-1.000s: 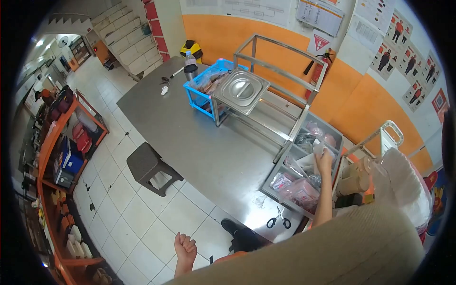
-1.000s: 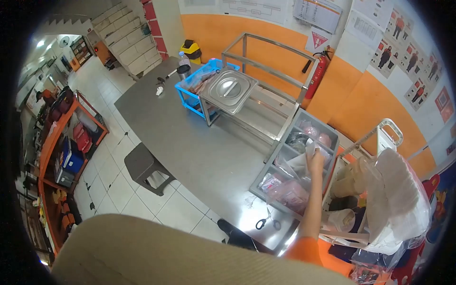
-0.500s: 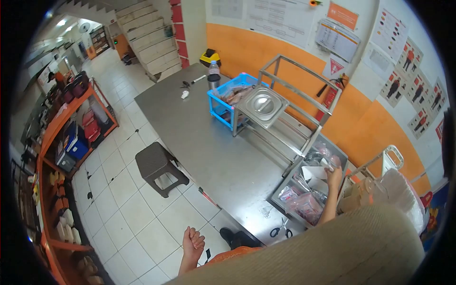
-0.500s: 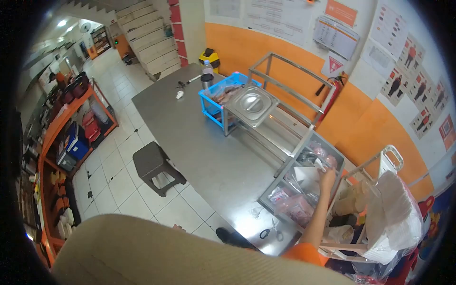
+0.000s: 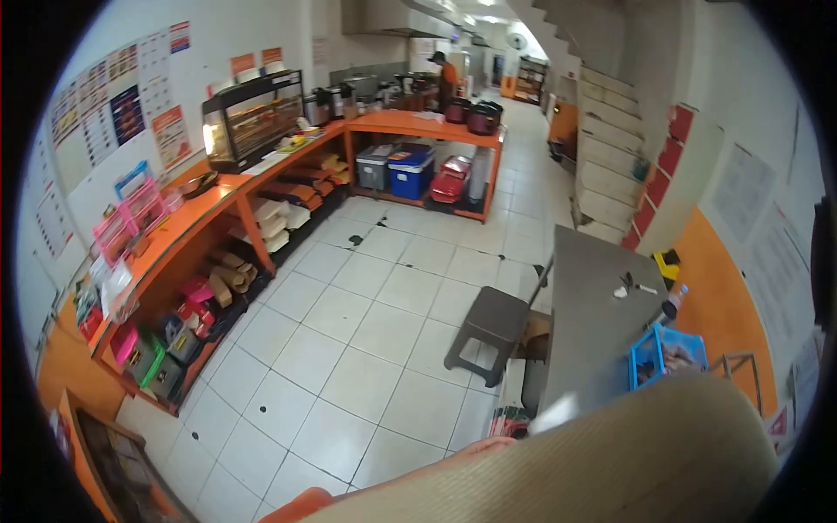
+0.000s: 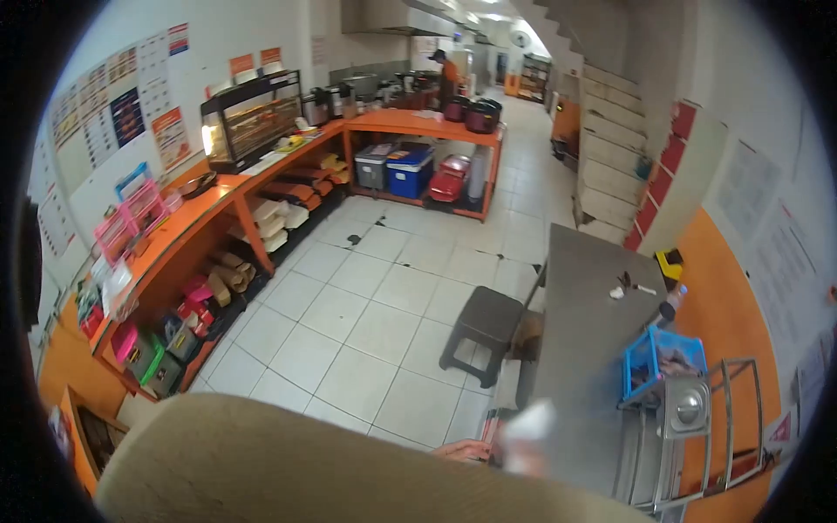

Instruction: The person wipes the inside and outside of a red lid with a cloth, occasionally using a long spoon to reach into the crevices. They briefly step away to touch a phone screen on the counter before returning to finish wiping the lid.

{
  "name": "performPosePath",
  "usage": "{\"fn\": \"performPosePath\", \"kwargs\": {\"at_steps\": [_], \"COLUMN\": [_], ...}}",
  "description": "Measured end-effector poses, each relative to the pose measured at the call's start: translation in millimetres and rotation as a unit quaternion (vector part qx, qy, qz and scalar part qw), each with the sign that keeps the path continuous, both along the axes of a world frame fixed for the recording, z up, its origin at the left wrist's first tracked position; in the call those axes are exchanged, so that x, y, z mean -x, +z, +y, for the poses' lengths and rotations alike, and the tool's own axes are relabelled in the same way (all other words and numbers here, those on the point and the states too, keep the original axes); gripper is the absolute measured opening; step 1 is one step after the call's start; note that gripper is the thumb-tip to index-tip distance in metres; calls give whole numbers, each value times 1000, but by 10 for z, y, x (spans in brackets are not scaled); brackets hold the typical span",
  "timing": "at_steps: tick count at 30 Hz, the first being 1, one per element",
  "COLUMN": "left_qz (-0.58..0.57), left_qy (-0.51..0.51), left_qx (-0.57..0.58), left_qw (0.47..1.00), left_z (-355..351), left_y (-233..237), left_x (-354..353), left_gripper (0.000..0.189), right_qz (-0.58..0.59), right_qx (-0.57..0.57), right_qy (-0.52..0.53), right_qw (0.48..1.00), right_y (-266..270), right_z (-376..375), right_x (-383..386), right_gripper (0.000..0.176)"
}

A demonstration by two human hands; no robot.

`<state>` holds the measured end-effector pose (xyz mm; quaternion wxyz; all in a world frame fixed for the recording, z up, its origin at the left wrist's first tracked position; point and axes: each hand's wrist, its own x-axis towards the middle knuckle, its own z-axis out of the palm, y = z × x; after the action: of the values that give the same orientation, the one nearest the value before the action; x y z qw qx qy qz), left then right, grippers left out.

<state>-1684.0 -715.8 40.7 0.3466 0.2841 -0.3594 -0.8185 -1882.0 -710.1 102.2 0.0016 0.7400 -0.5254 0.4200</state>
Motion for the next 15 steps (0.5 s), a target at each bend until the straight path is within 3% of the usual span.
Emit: {"fn": "performPosePath", "kwargs": {"at_steps": [4, 7, 9, 10, 12, 14, 15], "left_qz": [-9, -41, -155, -155, -116, -133, -221], "left_qy": [173, 296, 351, 364, 443, 500, 509], "left_qx": [-51, -95, -115, -119, 11, 12, 1], "left_qw": [983, 950, 916, 911, 889, 856, 832], "left_z": [143, 323, 580, 725, 1004, 1413, 1648], "left_y": [171, 450, 858, 671, 152, 243, 408], "left_x": [-683, -1266, -1652, -1857, -2272, -2583, -2719], "left_gripper": [29, 32, 26, 26, 20, 20, 24], "right_qz": [63, 76, 73, 71, 65, 53, 28], "right_qx": [33, 46, 43, 41, 40, -77, -144], "right_qy": [266, 358, 393, 395, 409, 452, 480], "right_qw": [961, 930, 916, 915, 910, 887, 865], "right_y": [56, 101, 180, 252, 279, 238, 240], "right_z": [-74, 78, 250, 327, 492, 701, 828], "right_x": [-1008, -1557, -1894, -2072, -2405, -2747, -2916], "right_gripper": [28, 26, 25, 28, 31, 37, 39]}}
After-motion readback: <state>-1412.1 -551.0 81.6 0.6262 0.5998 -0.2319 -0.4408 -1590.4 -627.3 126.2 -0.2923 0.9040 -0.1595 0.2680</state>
